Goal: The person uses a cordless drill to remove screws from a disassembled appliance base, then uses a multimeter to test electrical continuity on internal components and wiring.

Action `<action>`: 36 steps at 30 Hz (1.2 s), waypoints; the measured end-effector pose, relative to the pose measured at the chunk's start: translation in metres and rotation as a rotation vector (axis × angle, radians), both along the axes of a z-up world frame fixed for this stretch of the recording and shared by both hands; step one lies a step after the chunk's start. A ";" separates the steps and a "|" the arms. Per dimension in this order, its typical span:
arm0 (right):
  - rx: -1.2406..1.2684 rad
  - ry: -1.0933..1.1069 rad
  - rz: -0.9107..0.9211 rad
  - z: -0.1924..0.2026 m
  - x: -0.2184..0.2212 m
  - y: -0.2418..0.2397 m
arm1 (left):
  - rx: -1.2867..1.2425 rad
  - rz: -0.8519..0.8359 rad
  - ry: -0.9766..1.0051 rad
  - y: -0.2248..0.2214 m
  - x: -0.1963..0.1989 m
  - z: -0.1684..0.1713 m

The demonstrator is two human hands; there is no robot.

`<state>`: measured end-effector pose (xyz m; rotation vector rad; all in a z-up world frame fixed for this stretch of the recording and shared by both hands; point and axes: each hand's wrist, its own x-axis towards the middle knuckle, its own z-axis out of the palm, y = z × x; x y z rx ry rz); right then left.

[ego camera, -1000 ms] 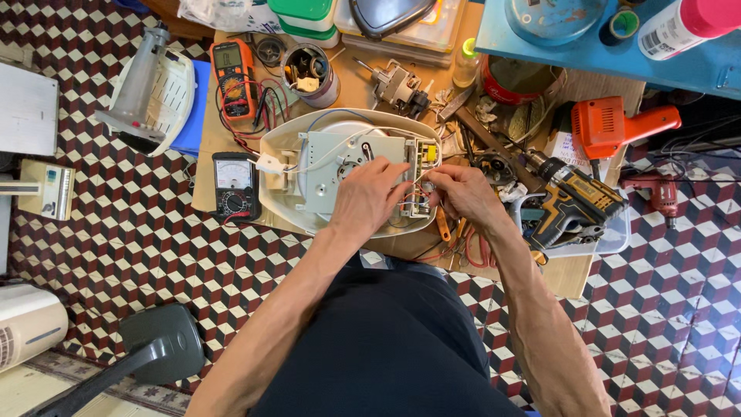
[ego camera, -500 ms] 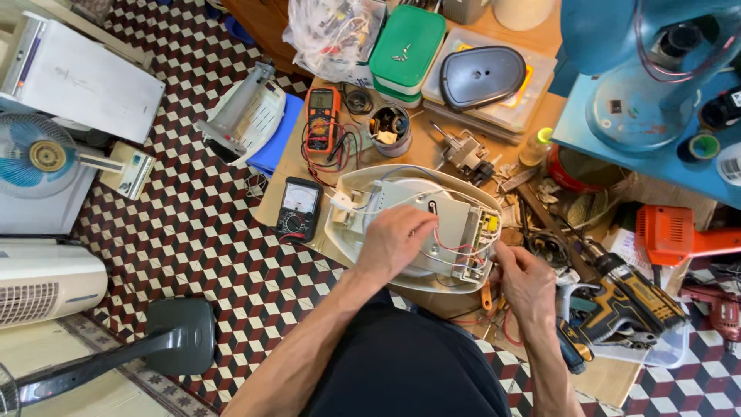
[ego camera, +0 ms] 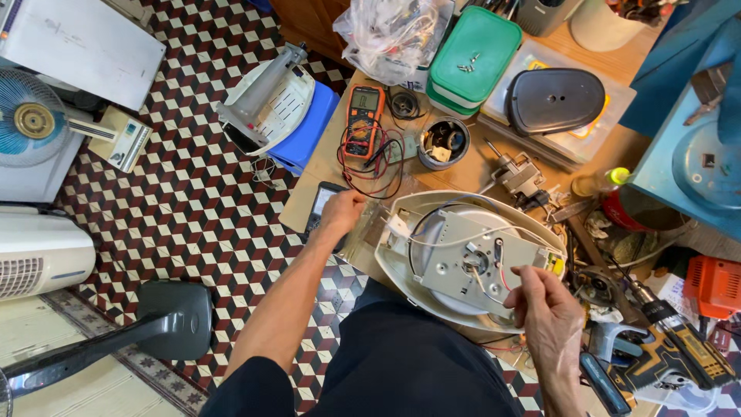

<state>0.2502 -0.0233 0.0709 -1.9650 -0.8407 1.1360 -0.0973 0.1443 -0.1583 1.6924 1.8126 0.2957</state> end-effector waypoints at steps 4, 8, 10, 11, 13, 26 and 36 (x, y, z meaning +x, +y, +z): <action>-0.011 0.050 0.065 0.001 -0.049 0.025 | 0.094 0.023 -0.068 0.016 0.012 -0.045; -0.058 0.113 0.026 0.003 -0.087 0.045 | 0.340 0.000 -0.176 0.049 0.036 -0.051; -0.086 0.110 0.011 0.004 -0.099 0.050 | 0.292 0.008 -0.168 0.071 0.040 -0.047; -0.102 0.105 -0.003 0.005 -0.102 0.049 | 0.203 0.014 -0.129 0.082 0.045 -0.046; -0.107 0.124 -0.052 0.004 -0.109 0.048 | 0.050 -0.015 -0.051 0.101 0.053 -0.047; -0.086 0.143 -0.220 0.004 -0.125 0.045 | 0.023 -0.048 0.110 0.133 0.060 0.019; 0.373 -0.285 -0.085 0.053 -0.137 0.056 | 0.485 -0.860 -0.548 0.041 0.051 0.253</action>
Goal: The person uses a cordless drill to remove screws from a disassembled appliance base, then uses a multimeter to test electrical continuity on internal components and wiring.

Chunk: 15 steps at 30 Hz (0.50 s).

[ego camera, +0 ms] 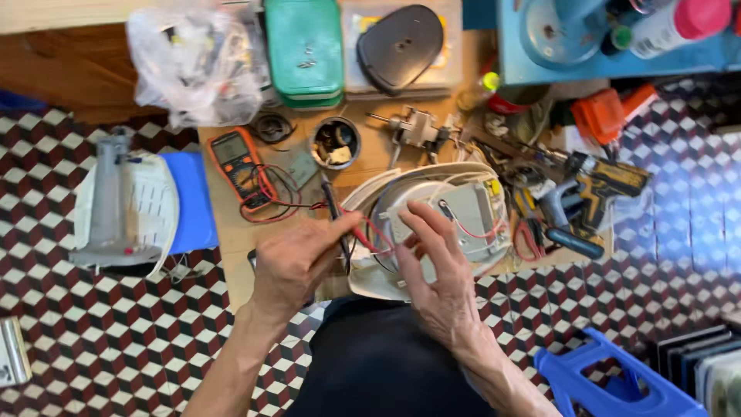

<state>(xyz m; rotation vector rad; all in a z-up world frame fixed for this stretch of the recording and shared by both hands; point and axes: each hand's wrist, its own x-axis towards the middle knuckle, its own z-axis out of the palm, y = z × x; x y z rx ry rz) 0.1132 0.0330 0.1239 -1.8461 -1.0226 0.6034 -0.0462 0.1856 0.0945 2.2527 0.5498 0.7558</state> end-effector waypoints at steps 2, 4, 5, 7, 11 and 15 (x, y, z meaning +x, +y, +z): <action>0.080 -0.077 0.122 0.010 0.008 -0.011 | -0.113 -0.233 -0.027 -0.009 0.018 0.021; 0.122 -0.227 0.277 0.018 0.019 -0.027 | -0.156 -0.394 -0.019 -0.014 0.039 0.034; 0.119 -0.189 0.233 0.019 0.022 -0.036 | -0.180 -0.477 -0.013 -0.018 0.049 0.038; 0.112 -0.109 0.145 0.019 0.026 -0.057 | -0.154 -0.597 0.031 -0.023 0.068 0.044; 0.089 -0.074 -0.037 0.006 0.038 -0.093 | -0.230 -0.822 0.193 -0.047 0.102 0.048; 0.033 -0.130 -0.237 -0.012 0.041 -0.119 | -0.139 -0.905 0.181 -0.072 0.130 0.042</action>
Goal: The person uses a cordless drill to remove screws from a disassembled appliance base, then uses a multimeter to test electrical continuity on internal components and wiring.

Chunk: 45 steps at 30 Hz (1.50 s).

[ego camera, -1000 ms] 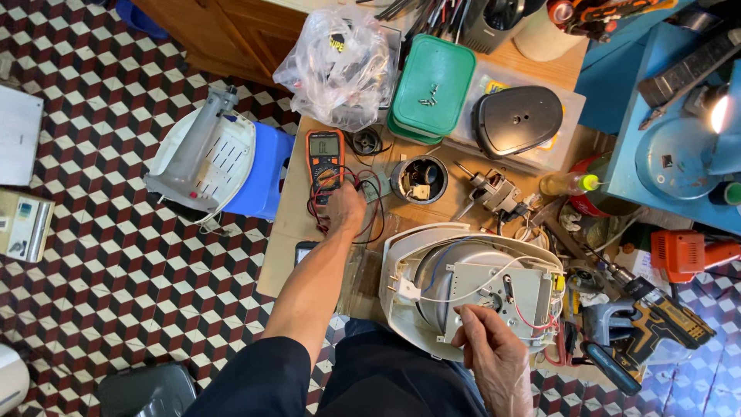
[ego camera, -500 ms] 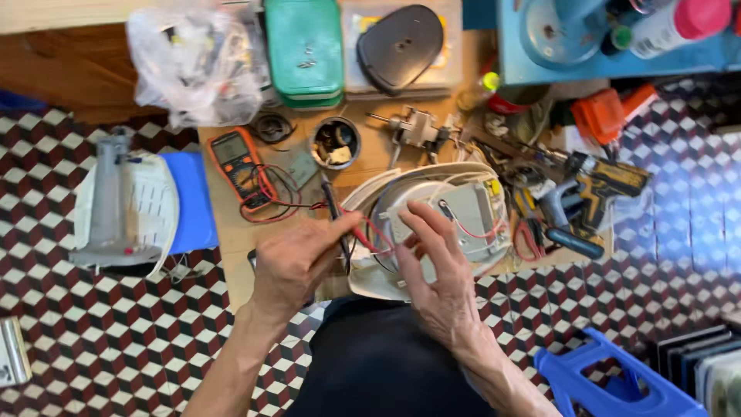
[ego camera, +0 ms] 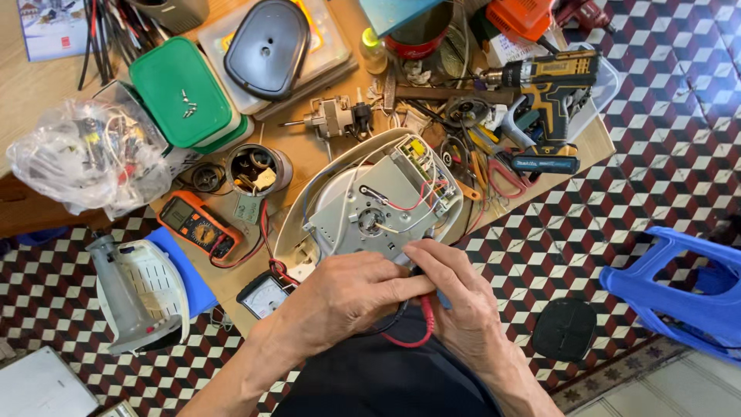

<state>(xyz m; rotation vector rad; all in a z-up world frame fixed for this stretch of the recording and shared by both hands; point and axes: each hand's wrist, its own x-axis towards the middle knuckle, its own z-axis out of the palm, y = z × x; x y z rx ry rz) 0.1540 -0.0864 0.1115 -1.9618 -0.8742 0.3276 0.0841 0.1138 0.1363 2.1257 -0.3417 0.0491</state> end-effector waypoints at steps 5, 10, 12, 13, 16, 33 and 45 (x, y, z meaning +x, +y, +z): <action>0.025 0.075 -0.051 -0.013 0.012 -0.021 | 0.009 0.030 -0.019 -0.023 0.018 -0.011; 0.144 0.229 -0.107 -0.020 0.015 -0.024 | -0.026 0.182 -0.007 -0.043 0.036 -0.020; 0.213 0.251 -0.127 -0.025 0.017 -0.030 | -0.059 0.231 0.024 -0.049 0.041 -0.021; 0.249 0.265 -0.134 -0.029 0.020 -0.032 | -0.078 0.255 0.051 -0.052 0.043 -0.021; 0.214 0.143 -0.176 -0.046 0.033 -0.043 | -0.077 0.301 0.040 -0.050 0.054 -0.023; 0.155 0.414 -0.294 -0.112 0.114 -0.044 | -0.198 0.743 0.384 -0.064 0.136 -0.090; 0.226 0.559 -0.231 -0.118 0.121 -0.046 | 0.144 0.663 0.275 -0.062 0.140 -0.106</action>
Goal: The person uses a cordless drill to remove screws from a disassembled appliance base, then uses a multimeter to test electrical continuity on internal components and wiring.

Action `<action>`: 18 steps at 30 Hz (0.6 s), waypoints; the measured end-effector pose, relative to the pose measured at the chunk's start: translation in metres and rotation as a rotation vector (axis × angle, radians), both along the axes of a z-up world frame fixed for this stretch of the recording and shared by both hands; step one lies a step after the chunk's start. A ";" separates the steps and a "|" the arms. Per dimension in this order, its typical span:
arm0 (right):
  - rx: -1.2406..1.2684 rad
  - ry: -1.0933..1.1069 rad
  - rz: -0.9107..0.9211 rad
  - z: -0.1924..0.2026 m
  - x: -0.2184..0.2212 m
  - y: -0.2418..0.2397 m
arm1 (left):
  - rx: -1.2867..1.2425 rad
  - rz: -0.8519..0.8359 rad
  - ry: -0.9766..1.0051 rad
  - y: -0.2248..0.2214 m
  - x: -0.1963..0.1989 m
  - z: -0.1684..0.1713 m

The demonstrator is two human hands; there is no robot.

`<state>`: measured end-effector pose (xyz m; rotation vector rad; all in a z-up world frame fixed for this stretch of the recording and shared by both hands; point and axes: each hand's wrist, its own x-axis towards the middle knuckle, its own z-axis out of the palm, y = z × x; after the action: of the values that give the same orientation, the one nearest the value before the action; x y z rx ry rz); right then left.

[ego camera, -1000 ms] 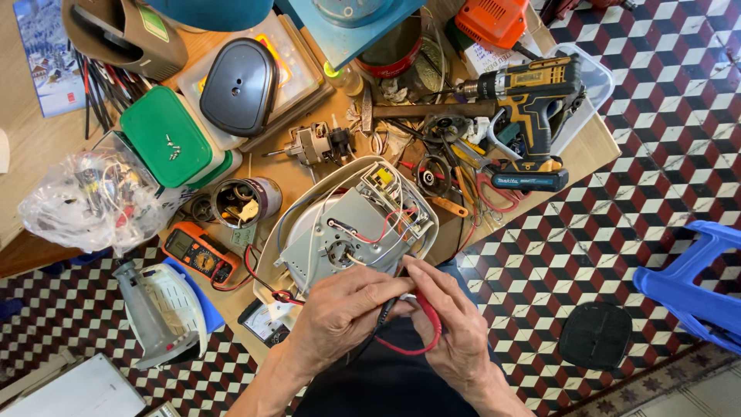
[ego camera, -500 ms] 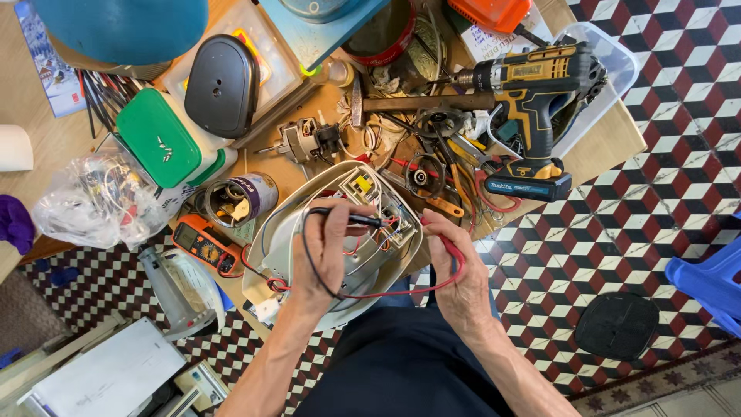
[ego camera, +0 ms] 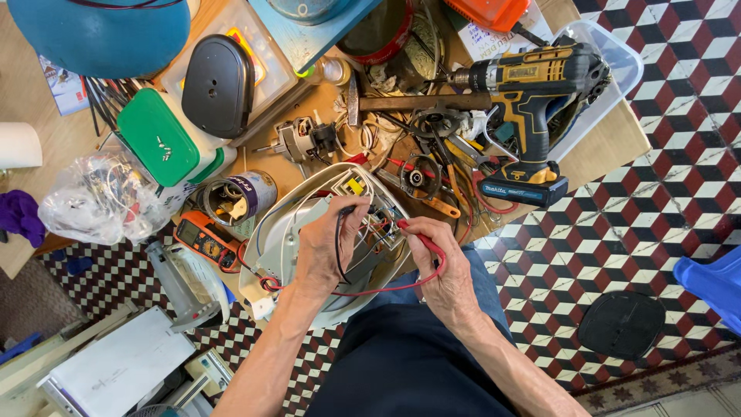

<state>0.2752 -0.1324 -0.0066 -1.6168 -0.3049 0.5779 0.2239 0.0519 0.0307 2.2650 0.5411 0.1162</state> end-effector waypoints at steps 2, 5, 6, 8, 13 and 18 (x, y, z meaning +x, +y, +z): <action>-0.011 -0.017 -0.013 -0.003 -0.004 0.000 | 0.034 -0.039 -0.009 0.000 -0.006 -0.002; -0.042 -0.030 -0.051 -0.003 -0.014 0.002 | -0.082 0.043 0.025 0.002 -0.015 -0.008; -0.042 -0.043 -0.067 -0.002 -0.018 0.003 | -0.121 0.053 -0.007 0.002 -0.018 -0.011; -0.037 -0.096 -0.101 0.002 -0.023 0.005 | -0.199 0.072 -0.081 0.004 -0.019 -0.018; -0.024 -0.136 -0.180 0.008 -0.035 0.012 | -0.302 0.147 -0.061 0.013 -0.025 -0.038; -0.071 -0.010 -0.253 0.006 -0.044 0.040 | -0.386 0.161 -0.145 0.021 -0.031 -0.054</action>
<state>0.2313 -0.0929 -0.0010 -1.6955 -0.0846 0.3908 0.1927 0.0730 -0.0234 1.8219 0.6108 0.2335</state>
